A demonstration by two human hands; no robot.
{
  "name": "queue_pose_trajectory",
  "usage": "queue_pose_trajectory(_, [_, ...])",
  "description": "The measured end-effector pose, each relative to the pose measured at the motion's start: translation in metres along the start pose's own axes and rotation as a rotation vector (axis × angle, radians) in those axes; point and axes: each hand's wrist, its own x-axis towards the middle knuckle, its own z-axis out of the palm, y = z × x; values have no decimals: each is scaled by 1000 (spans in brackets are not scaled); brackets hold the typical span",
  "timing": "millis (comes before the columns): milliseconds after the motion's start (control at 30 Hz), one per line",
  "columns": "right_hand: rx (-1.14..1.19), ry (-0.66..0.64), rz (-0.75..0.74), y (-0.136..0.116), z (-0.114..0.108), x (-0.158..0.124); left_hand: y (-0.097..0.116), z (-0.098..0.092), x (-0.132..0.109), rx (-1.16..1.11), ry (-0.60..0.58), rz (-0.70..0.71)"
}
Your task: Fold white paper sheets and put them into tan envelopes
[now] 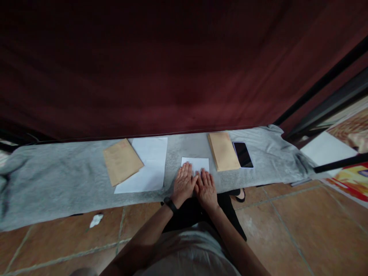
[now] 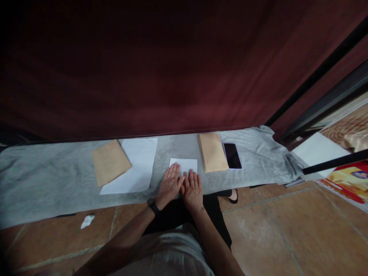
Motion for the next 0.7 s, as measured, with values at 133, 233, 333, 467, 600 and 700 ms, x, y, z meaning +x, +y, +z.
queue_pose_trajectory(133, [0, 20, 35, 2, -1, -2, -5, 0, 3, 50, -6, -81])
queue_pose_trajectory(233, [-5, 22, 28, 4, -1, -4, -5, 1, 10, 57, 2, -108])
queue_pose_trajectory(333, [-12, 14, 18, 5, -2, -4, -5, 2, 20, 53, 7, -135])
queue_pose_trajectory(467, [-20, 0, 17, 5, -2, -4, -7, 0, 25, 64, 1, -146])
queue_pose_trajectory(600, [-17, -8, 19, 6, -2, -4, -8, -4, 9, 61, -16, -46])
queue_pose_trajectory(700, [-4, -30, 17, 7, -3, -6, -7, -8, -11, 17, -44, 114])
